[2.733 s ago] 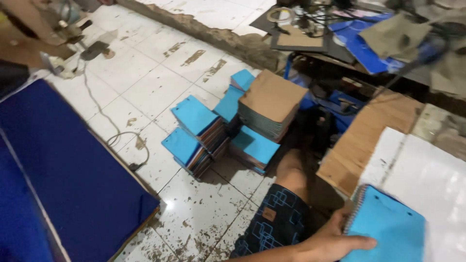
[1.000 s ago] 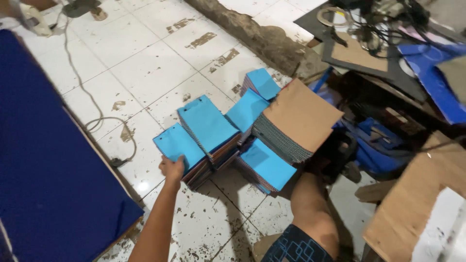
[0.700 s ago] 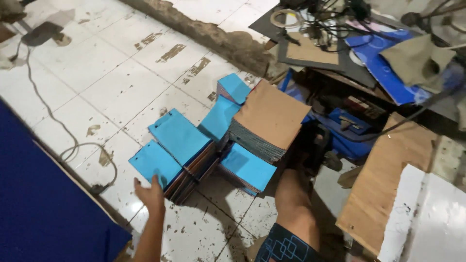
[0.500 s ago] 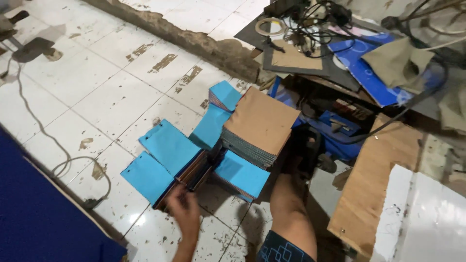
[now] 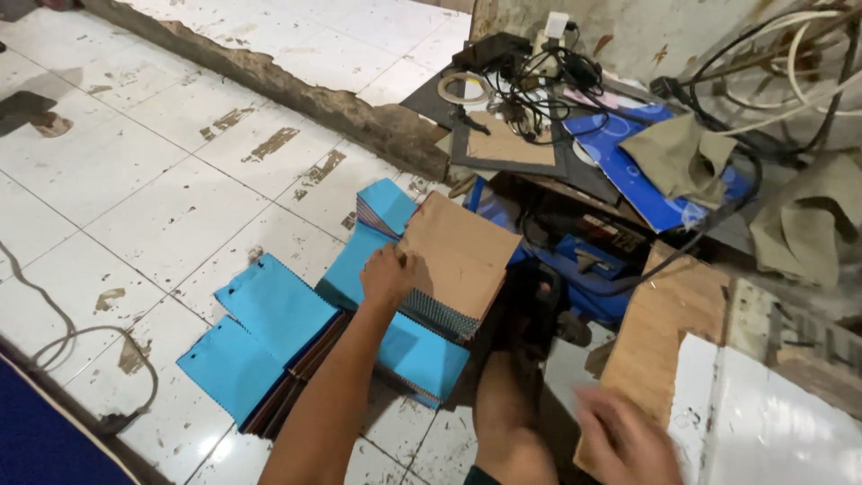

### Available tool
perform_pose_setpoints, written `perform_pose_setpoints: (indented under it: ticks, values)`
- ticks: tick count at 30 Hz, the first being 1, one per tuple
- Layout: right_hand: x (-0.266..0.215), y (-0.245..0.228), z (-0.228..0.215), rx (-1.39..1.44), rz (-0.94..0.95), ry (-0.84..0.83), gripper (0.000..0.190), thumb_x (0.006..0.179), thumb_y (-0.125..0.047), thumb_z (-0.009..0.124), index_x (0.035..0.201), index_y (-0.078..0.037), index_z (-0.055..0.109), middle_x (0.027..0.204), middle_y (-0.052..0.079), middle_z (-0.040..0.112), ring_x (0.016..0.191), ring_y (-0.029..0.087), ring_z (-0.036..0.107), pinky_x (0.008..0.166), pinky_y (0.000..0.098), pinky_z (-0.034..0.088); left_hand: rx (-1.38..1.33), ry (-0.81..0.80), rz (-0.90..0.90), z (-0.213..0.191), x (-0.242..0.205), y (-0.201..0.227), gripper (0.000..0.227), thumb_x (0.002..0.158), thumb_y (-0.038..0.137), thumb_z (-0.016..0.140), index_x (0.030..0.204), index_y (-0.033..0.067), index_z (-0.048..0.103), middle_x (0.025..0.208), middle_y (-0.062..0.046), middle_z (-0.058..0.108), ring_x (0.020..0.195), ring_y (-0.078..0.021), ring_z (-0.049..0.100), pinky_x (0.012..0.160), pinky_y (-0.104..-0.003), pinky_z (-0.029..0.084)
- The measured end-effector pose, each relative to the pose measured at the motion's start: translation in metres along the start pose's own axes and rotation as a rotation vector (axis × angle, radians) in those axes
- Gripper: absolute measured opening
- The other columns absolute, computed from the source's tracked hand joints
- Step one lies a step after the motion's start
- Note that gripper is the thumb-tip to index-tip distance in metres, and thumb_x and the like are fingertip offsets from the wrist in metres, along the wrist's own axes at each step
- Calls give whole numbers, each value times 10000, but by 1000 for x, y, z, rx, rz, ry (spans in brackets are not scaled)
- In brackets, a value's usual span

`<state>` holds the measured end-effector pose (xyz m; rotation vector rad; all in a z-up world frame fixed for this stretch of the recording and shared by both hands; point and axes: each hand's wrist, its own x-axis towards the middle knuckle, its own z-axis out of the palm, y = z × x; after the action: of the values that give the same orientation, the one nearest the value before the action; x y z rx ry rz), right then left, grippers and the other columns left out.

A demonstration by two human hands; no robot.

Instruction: The person uses a drill press to create holes in a stack of colorful, patterned material. They then use a stapler to secure a piece of brown material to a white sheet on the workbench.

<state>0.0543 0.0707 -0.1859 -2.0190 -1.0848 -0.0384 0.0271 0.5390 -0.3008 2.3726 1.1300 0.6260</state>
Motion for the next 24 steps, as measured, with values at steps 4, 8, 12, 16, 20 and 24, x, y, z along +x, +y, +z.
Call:
perform_pose_setpoints:
  ticks: [4,8,12,16,20,24]
  values:
    - [156,-33,57,-66,-130,-86,317,867,-197,769,1184,-183,751,1068,27,786,1027,240,746,869,369,603,1,-135,-107,5,16,-6,579,919,515,682,1324,103,652,1167,-175,651,1081,-444,699,876,-588,581]
    - [225,-17,115,-181,-224,-469,379,978,-76,593,1356,-68,630,1265,164,667,1244,364,594,1011,464,523,-67,-130,-112,9,25,-13,580,823,512,779,1267,151,688,1104,-142,670,1021,-459,715,863,-594,580]
    - [245,-45,130,-217,-100,-706,393,1001,-58,524,1383,-23,608,1381,253,610,1320,446,511,1096,556,438,-212,-221,-154,10,24,-10,459,767,502,698,986,100,725,916,-181,701,962,-473,704,807,-594,576]
    - [248,-30,142,-254,-32,-789,426,1031,-150,509,1449,-93,567,1526,190,511,1401,418,432,1146,506,392,-344,-291,-270,-14,14,24,484,765,435,719,1108,94,705,1061,-222,735,1101,-468,690,917,-542,570]
    - [253,-12,130,45,105,-474,664,930,-272,750,1444,14,442,1462,330,462,1387,525,424,1139,607,391,-533,-290,-188,-93,-19,94,515,796,330,792,1237,90,678,1145,-257,737,1166,-500,668,954,-551,555]
    - [259,-28,83,164,152,-446,1028,794,-229,866,1610,-191,243,1610,180,350,1483,408,330,1215,560,284,-358,-266,148,-137,-44,149,436,817,328,804,1174,97,706,952,-296,753,990,-521,714,834,-552,573]
